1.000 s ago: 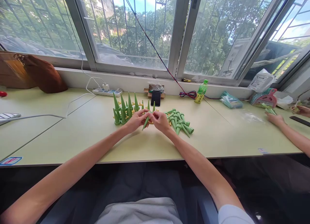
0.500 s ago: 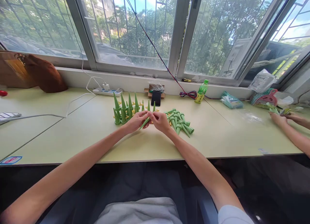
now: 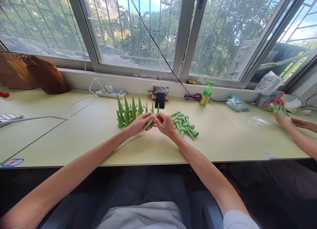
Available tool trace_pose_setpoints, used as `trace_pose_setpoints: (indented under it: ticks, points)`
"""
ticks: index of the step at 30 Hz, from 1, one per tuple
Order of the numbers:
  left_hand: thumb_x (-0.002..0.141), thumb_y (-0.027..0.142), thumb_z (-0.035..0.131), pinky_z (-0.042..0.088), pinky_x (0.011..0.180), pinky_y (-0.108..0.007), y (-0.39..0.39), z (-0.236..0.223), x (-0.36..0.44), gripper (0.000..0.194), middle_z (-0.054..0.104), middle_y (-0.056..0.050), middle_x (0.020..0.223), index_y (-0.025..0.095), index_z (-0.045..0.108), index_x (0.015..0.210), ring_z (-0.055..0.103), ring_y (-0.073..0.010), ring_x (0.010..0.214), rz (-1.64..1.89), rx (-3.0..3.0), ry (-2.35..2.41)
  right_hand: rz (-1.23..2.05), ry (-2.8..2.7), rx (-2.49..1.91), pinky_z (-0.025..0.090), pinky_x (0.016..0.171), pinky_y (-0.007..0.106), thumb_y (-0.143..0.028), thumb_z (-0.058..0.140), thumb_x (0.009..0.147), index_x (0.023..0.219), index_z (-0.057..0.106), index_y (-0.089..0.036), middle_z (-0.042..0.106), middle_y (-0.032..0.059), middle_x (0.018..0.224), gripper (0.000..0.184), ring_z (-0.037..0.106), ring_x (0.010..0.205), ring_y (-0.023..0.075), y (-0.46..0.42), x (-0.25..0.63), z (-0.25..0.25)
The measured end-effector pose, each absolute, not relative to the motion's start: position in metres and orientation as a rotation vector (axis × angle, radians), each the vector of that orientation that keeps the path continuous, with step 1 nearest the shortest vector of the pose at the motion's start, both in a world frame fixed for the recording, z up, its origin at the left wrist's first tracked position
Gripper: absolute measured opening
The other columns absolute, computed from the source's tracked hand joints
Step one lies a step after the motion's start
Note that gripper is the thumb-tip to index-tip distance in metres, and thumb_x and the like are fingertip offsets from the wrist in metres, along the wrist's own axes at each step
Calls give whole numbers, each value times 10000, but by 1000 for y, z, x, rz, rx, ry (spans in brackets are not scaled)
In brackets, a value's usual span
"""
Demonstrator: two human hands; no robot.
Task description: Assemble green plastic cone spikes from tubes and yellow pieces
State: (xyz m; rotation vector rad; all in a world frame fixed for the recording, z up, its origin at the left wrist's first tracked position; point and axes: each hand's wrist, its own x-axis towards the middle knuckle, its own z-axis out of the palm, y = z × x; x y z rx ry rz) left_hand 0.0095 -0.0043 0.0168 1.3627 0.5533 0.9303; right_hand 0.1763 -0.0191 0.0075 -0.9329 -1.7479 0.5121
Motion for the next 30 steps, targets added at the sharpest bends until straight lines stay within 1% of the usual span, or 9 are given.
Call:
trace_pose_setpoints:
  ticks: [2, 4, 6, 7, 12, 19, 22, 30]
  points:
    - [810, 510, 722, 311, 393, -184, -5, 18, 9, 404, 559, 22, 582, 154, 584, 943, 459, -67, 420, 917, 1343, 541, 503, -1732, -908, 286, 507, 236, -499, 578, 880, 756, 510, -201, 416, -50, 573, 331, 341, 520, 96, -22, 177, 9]
    - [813, 511, 719, 297, 392, -183, -6, 19, 9, 396, 553, 21, 581, 156, 581, 923, 446, -64, 418, 898, 1340, 528, 496, -1729, -866, 297, 512, 232, -468, 612, 867, 886, 536, -208, 403, -65, 594, 272, 349, 521, 96, -23, 178, 10]
    - [826, 516, 703, 282, 391, -182, -6, 19, 9, 387, 541, 21, 572, 157, 578, 898, 433, -63, 415, 886, 1355, 514, 485, -1752, -837, 304, 515, 231, -442, 626, 865, 978, 566, -210, 392, -70, 603, 264, 347, 517, 95, -23, 178, 10]
    - [834, 518, 694, 278, 392, -183, -5, 18, 8, 383, 533, 22, 567, 156, 580, 893, 426, -62, 414, 884, 1368, 506, 482, -1770, -833, 308, 516, 233, -435, 624, 869, 985, 589, -207, 396, -67, 602, 258, 347, 516, 94, -22, 178, 10]
    - [864, 522, 657, 278, 407, -185, -2, 14, 6, 385, 521, 21, 581, 150, 608, 947, 412, -57, 421, 891, 1422, 488, 494, -1805, -858, 327, 515, 240, -438, 611, 879, 897, 680, -190, 496, -36, 585, 258, 379, 514, 97, -19, 177, 8]
    - [874, 524, 644, 286, 413, -187, 1, 10, 7, 408, 539, 21, 587, 144, 619, 1021, 391, -48, 407, 911, 1453, 504, 435, -1772, -781, 380, 518, 235, -404, 647, 862, 801, 688, -184, 603, 2, 674, 231, 456, 538, 99, -14, 176, 5]
    - [881, 522, 638, 290, 417, -186, 2, 9, 7, 407, 535, 23, 580, 145, 616, 1033, 394, -50, 410, 918, 1457, 500, 380, -1781, -803, 387, 521, 237, -407, 639, 867, 773, 678, -189, 606, 1, 665, 240, 464, 544, 104, -15, 175, 6]
    - [877, 515, 645, 282, 411, -183, 1, 9, 8, 398, 521, 37, 529, 143, 609, 1014, 385, -55, 394, 966, 1467, 507, 299, -1786, -817, 362, 523, 236, -412, 612, 886, 734, 638, -187, 552, -17, 606, 273, 403, 521, 97, -17, 174, 7]
